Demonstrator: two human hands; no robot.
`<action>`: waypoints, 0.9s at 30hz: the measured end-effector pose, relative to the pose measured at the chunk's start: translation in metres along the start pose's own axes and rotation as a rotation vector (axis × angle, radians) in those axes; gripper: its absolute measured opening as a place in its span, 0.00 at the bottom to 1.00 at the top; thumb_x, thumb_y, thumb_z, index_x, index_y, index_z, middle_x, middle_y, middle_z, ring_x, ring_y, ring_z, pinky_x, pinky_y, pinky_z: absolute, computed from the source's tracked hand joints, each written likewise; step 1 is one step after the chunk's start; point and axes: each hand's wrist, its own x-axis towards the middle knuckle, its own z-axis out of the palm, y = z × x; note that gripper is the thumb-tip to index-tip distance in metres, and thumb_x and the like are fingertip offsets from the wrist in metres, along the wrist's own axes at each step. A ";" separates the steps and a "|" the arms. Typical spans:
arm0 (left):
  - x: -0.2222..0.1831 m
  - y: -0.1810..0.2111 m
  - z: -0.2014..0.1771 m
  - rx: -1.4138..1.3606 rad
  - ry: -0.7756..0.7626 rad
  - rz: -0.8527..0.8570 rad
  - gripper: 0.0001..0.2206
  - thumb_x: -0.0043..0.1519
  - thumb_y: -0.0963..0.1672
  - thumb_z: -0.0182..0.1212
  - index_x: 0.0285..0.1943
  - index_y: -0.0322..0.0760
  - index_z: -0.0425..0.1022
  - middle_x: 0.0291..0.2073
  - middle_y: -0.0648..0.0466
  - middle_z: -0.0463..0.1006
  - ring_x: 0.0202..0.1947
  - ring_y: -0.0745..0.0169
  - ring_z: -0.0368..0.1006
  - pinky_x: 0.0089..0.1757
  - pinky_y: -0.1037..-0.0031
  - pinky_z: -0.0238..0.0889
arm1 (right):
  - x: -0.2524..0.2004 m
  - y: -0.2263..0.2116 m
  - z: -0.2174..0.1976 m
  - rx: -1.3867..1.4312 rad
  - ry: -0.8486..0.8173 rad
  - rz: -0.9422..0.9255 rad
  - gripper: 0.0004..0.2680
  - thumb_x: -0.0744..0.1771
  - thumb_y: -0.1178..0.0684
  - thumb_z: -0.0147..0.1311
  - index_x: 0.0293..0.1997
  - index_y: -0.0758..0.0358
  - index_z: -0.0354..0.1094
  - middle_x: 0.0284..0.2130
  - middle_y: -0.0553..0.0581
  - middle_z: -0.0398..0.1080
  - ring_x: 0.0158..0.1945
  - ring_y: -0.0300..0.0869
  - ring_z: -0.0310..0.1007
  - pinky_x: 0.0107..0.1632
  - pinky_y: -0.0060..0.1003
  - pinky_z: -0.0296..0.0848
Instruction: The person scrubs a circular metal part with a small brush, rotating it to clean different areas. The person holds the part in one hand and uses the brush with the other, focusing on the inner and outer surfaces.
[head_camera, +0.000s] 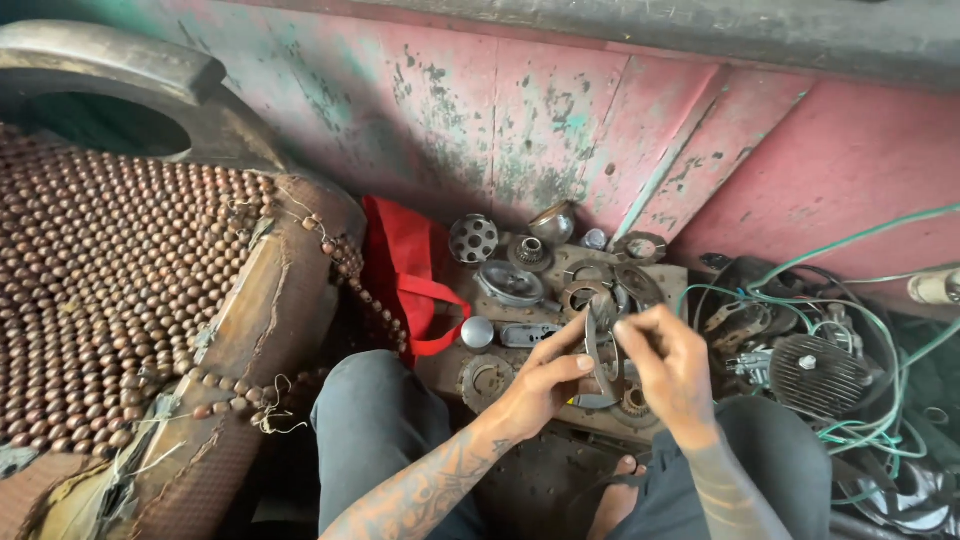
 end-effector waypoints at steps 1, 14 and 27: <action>-0.001 0.002 0.002 0.040 0.042 -0.032 0.36 0.61 0.47 0.58 0.82 0.41 0.53 0.49 0.55 0.71 0.46 0.62 0.69 0.47 0.66 0.69 | 0.001 0.000 0.001 -0.037 0.027 0.036 0.10 0.68 0.48 0.54 0.31 0.61 0.69 0.23 0.50 0.67 0.25 0.36 0.62 0.32 0.31 0.62; -0.004 0.014 0.005 0.134 0.024 0.019 0.41 0.59 0.51 0.61 0.81 0.43 0.43 0.78 0.43 0.50 0.71 0.44 0.57 0.60 0.55 0.64 | -0.010 0.019 0.001 0.024 0.034 -0.204 0.08 0.69 0.53 0.52 0.32 0.64 0.67 0.23 0.52 0.68 0.22 0.34 0.61 0.28 0.28 0.62; -0.011 0.040 0.002 0.244 0.066 0.047 0.39 0.60 0.48 0.59 0.81 0.44 0.45 0.76 0.47 0.56 0.68 0.52 0.62 0.60 0.66 0.62 | -0.009 0.015 0.012 -0.213 0.140 -0.188 0.08 0.70 0.55 0.53 0.40 0.72 0.69 0.29 0.60 0.72 0.24 0.38 0.64 0.27 0.30 0.62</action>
